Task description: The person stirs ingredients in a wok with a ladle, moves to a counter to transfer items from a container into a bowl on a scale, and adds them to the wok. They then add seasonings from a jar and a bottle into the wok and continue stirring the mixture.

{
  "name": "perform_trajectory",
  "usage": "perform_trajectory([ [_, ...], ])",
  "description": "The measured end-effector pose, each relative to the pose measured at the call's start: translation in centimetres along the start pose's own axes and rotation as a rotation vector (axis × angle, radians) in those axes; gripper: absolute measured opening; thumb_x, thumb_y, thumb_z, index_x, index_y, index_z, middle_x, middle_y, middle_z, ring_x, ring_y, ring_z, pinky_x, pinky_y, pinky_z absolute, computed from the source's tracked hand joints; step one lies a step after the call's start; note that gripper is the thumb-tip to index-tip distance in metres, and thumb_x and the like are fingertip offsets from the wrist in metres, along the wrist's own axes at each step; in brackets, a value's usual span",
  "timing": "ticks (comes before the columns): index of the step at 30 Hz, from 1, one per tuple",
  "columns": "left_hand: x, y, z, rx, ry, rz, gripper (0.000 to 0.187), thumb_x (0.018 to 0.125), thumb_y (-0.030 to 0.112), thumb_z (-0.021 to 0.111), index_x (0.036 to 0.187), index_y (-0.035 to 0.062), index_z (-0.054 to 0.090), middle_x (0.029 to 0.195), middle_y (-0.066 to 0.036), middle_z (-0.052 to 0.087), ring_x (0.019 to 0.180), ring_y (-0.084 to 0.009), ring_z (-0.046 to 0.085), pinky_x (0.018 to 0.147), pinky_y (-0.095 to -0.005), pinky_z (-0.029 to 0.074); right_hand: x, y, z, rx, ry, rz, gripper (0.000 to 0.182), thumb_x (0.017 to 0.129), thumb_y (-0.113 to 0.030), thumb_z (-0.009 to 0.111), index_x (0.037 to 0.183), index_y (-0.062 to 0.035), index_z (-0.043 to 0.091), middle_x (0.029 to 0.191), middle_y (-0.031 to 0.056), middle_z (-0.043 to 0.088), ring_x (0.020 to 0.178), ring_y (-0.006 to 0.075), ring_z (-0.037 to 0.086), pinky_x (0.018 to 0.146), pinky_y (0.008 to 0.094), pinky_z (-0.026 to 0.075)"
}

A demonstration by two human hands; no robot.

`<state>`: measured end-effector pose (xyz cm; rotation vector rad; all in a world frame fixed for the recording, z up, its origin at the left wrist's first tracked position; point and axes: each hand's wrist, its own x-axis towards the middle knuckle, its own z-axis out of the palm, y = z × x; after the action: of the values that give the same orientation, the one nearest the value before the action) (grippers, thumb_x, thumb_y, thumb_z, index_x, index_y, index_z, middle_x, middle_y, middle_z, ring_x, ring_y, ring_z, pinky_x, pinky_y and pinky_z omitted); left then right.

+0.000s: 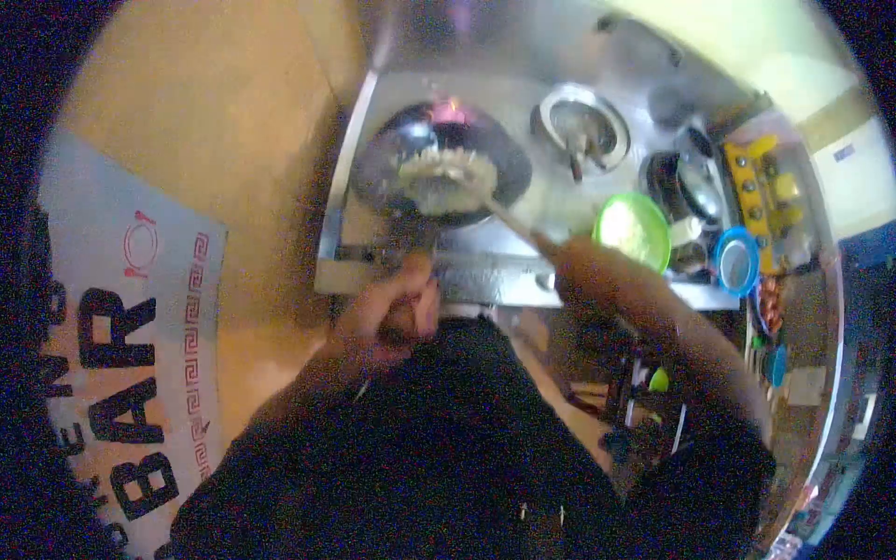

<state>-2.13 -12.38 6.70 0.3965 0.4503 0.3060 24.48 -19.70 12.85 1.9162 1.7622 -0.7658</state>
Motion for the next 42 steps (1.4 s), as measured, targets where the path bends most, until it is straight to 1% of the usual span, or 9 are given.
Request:
perform_trajectory([
  [2, -0.8, 0.2, -1.2, 0.010, 0.090, -0.179, 0.016, 0.087, 0.017, 0.055, 0.078, 0.0040, 0.055, 0.074, -0.007, 0.058, 0.068, -0.0167, 0.058, 0.062, -0.0295, 0.047, -3.7, -2.5, -2.8, 0.042, -0.078, 0.007, 0.072, 0.077, -0.002, 0.049, 0.143, -0.0051, 0.021, 0.088, 0.0280, 0.062, 0.082, 0.0401, 0.063, 0.073, 0.0467, 0.050],
  [5, -1.1, -4.0, -6.6, 0.832, -0.115, 0.215, 0.006, 0.083, 0.009, 0.058, 0.083, 0.0032, 0.055, 0.073, -0.006, 0.057, 0.066, -0.0172, 0.058, 0.064, -0.0299, 0.050, -4.1, -2.8, -0.2, 0.035, -0.035, 0.017, 0.068, 0.079, -0.004, 0.049, 0.142, -0.0048, 0.023, 0.080, 0.0258, 0.062, 0.075, 0.0381, 0.064, 0.069, 0.0461, 0.051],
  [7, -1.5, -0.8, -1.0, -0.066, 0.100, -0.211, 0.015, 0.076, 0.001, 0.060, 0.090, 0.0029, 0.055, 0.080, -0.007, 0.060, 0.071, -0.0185, 0.060, 0.070, -0.0295, 0.048, -2.8, -1.2, -0.4, -0.021, 0.040, 0.002, 0.066, 0.080, -0.003, 0.050, 0.141, -0.0041, 0.025, 0.080, 0.0250, 0.063, 0.073, 0.0374, 0.064, 0.066, 0.0466, 0.051],
  [9, 0.1, -0.6, -3.1, 0.496, -0.008, 0.100, 0.019, 0.075, 0.002, 0.061, 0.094, 0.0032, 0.057, 0.084, -0.008, 0.061, 0.075, -0.0186, 0.060, 0.073, -0.0305, 0.048, -2.5, -1.6, 2.2, -0.007, 0.041, 0.020, 0.064, 0.080, -0.001, 0.047, 0.141, -0.0054, 0.026, 0.081, 0.0253, 0.063, 0.075, 0.0369, 0.065, 0.067, 0.0469, 0.051],
  [16, 3.9, -2.4, -9.2, 0.645, -0.108, 0.222, 0.014, 0.083, 0.014, 0.059, 0.090, 0.0018, 0.059, 0.079, -0.008, 0.061, 0.070, -0.0156, 0.059, 0.068, -0.0300, 0.047, 3.0, 3.1, 3.9, -0.139, 0.444, 0.063, 0.058, 0.086, -0.004, 0.044, 0.141, -0.0166, 0.031, 0.091, 0.0231, 0.059, 0.072, 0.0363, 0.063, 0.065, 0.0457, 0.052],
  [21, 10.0, -0.5, -11.4, -0.123, -0.058, 0.016, 0.010, 0.086, 0.013, 0.055, 0.085, 0.0024, 0.054, 0.072, -0.006, 0.057, 0.065, -0.0162, 0.057, 0.065, -0.0310, 0.048, 2.4, 7.8, -1.7, -0.275, 0.467, 0.093, 0.060, 0.081, -0.008, 0.055, 0.137, -0.0202, 0.039, 0.088, 0.0196, 0.057, 0.076, 0.0339, 0.061, 0.069, 0.0430, 0.051],
  [27, 11.6, -2.5, -12.8, -0.205, 0.046, -0.039, 0.019, 0.086, 0.011, 0.054, 0.103, 0.0054, 0.047, 0.076, -0.005, 0.055, 0.061, -0.0165, 0.055, 0.057, -0.0349, 0.049, 5.6, 9.9, -1.4, -0.305, 0.342, 0.142, 0.058, 0.083, -0.009, 0.053, 0.137, -0.0206, 0.039, 0.092, 0.0231, 0.059, 0.078, 0.0369, 0.063, 0.068, 0.0437, 0.053],
  [35, 12.5, -3.5, -16.3, -0.120, 0.127, -0.062, 0.033, 0.085, 0.010, 0.057, 0.115, 0.0122, 0.044, 0.075, -0.002, 0.052, 0.057, -0.0136, 0.053, 0.051, -0.0310, 0.047, 18.2, 12.2, 6.5, 0.362, 0.778, -0.044, 0.044, 0.088, -0.014, 0.050, 0.132, -0.0111, 0.046, 0.065, 0.0188, 0.060, 0.060, 0.0371, 0.061, 0.060, 0.0460, 0.050],
  [42, 12.4, -3.6, -15.0, 0.038, 0.217, 0.008, 0.031, 0.086, 0.017, 0.060, 0.112, 0.0105, 0.044, 0.072, -0.002, 0.050, 0.054, -0.0134, 0.051, 0.044, -0.0281, 0.045, 16.9, 8.0, 3.2, 0.999, 0.187, 0.013, 0.042, 0.094, -0.024, 0.046, 0.134, -0.0083, 0.044, 0.053, 0.0009, 0.046, 0.040, 0.0127, 0.045, 0.037, 0.0301, 0.039],
])
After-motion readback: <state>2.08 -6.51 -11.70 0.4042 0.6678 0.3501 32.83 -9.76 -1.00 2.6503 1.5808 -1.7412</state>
